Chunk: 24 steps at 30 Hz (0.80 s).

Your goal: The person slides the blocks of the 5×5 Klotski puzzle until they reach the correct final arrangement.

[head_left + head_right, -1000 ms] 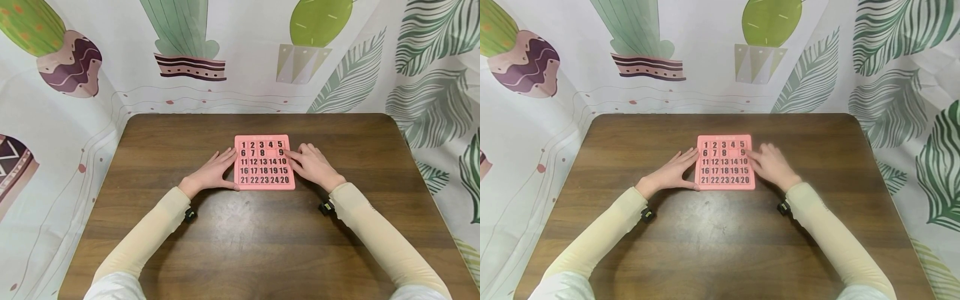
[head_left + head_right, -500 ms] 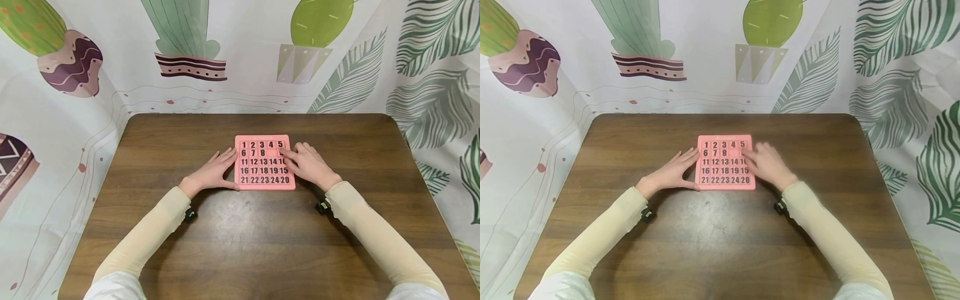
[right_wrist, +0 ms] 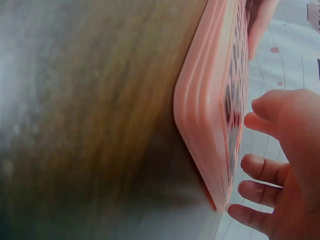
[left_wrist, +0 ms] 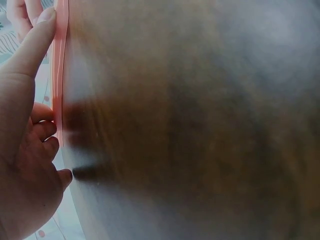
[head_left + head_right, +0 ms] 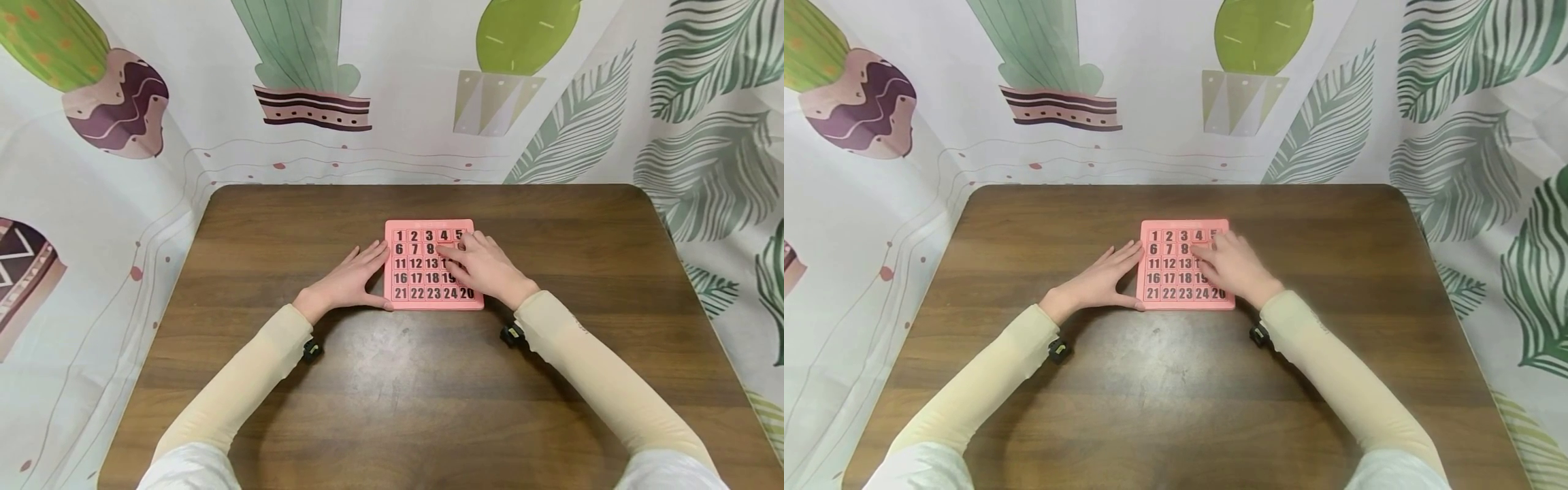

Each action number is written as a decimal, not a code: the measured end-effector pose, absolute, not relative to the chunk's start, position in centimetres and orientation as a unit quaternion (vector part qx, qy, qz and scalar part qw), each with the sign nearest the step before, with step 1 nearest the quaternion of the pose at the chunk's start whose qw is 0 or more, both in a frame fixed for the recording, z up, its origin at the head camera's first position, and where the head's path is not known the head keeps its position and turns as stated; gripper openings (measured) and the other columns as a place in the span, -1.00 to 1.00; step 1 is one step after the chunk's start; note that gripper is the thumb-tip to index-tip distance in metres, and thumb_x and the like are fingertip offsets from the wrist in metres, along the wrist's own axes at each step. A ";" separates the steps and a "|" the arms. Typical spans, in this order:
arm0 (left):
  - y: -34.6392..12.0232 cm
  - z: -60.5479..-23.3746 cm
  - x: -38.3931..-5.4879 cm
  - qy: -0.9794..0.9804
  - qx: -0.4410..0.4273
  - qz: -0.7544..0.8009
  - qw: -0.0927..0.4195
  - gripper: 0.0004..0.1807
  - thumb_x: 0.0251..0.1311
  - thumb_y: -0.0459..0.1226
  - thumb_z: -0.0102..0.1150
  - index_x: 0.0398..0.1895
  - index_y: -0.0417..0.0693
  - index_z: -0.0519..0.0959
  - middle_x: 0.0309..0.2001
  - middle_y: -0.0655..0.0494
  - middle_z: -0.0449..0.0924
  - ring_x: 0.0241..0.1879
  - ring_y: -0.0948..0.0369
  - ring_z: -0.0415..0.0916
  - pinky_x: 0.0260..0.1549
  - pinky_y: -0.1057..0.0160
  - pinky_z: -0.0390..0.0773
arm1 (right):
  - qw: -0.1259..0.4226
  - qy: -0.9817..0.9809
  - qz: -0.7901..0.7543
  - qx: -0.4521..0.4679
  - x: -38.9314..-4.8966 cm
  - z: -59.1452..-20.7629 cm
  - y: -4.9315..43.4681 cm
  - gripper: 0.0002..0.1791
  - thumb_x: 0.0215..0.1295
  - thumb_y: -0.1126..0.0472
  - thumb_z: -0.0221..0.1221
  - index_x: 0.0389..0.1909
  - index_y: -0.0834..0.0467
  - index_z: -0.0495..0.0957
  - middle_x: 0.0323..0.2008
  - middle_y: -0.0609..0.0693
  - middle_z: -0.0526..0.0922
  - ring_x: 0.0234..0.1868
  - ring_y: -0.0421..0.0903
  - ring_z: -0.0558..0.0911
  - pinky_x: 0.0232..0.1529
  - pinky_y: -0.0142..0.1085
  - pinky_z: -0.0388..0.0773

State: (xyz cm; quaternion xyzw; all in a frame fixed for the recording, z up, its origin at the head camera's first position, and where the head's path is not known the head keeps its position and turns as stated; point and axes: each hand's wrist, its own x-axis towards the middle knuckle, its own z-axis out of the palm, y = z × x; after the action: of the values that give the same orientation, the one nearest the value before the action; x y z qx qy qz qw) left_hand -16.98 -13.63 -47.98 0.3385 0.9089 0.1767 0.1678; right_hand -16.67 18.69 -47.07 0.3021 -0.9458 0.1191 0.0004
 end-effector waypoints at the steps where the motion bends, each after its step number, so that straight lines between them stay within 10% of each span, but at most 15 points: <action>1: -13.6 -48.0 -17.0 0.909 0.338 0.178 0.168 0.37 0.06 0.37 0.40 0.70 -0.15 -0.10 0.70 -0.02 -0.25 0.68 0.08 -0.35 0.61 -0.09 -0.29 | 0.000 -0.946 0.117 0.303 -16.7 -47.1 18.6 -0.55 0.54 0.04 0.15 0.38 0.01 0.60 -0.27 0.09 0.44 -0.19 0.10 0.37 -0.09 -0.03 0.35; 24: -13.6 -47.9 -17.0 0.908 0.336 0.180 0.173 0.37 0.06 0.38 0.39 0.70 -0.14 -0.11 0.71 0.00 -0.26 0.68 0.09 -0.36 0.61 -0.07 -0.30 | 0.015 -0.947 0.122 0.296 -16.2 -46.8 19.0 -0.54 0.54 0.05 0.14 0.37 0.05 0.60 -0.17 0.15 0.52 -0.13 0.13 0.39 -0.04 -0.01 0.35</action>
State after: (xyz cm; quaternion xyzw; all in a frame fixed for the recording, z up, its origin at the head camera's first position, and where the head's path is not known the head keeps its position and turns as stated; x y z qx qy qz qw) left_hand -17.00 -13.61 -47.93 0.3356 0.9085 0.1795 0.1728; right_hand -16.20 18.98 -46.85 0.2964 -0.9471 0.1220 0.0155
